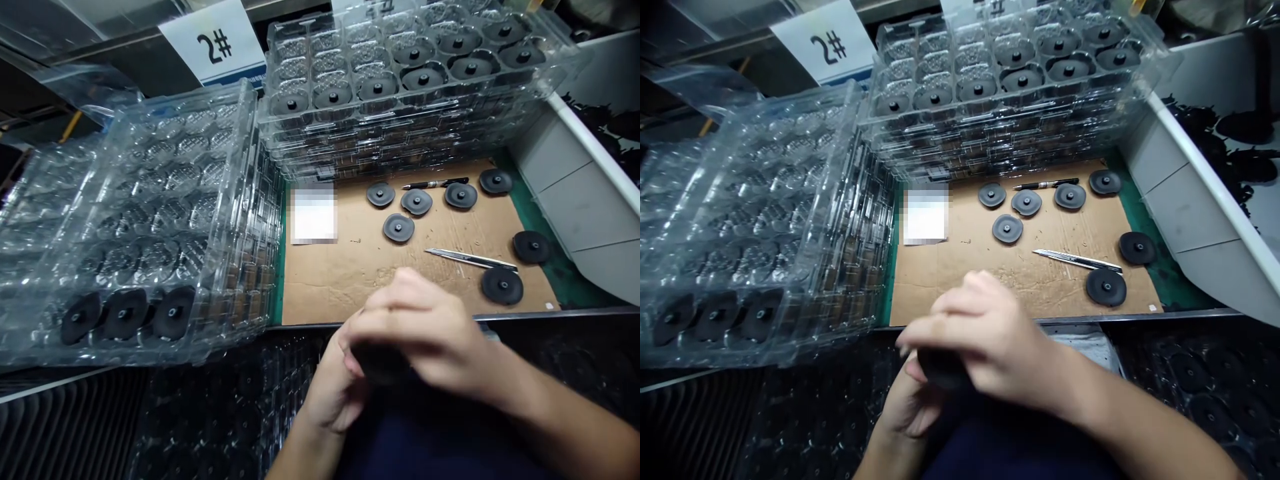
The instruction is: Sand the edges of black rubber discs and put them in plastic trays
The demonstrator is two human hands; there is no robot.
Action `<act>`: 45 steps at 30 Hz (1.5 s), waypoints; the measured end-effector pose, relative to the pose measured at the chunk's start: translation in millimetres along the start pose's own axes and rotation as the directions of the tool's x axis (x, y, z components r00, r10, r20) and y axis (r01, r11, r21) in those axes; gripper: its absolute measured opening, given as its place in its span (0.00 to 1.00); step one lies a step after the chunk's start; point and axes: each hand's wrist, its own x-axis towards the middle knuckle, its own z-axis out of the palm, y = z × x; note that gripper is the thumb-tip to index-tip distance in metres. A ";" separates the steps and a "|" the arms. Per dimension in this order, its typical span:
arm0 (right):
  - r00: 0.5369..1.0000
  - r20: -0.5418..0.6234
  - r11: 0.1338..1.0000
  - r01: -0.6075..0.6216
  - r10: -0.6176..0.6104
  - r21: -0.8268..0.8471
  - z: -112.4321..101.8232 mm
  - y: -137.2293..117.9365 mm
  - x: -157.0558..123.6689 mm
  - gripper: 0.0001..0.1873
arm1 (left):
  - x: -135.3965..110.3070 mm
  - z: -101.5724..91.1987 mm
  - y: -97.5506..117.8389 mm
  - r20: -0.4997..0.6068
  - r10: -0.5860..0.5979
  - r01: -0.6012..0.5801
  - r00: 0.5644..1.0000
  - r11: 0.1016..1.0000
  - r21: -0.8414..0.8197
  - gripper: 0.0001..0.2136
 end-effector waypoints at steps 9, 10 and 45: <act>0.990 -0.083 0.994 -0.112 0.112 -0.004 3.5 28.8 13.2 0.13 | 8.7 -3.7 7.1 0.103 0.044 -0.040 0.994 0.998 -0.045 0.27; 0.961 -0.108 0.965 -0.261 0.255 -0.038 5.0 40.8 8.2 0.12 | 9.5 -7.0 7.1 0.102 0.058 -0.052 0.993 0.997 -0.060 0.29; 0.725 -0.201 0.745 -0.666 0.659 0.043 35.4 85.7 -66.5 0.13 | 13.3 -17.0 8.2 -0.002 0.090 -0.090 0.996 0.990 -0.108 0.27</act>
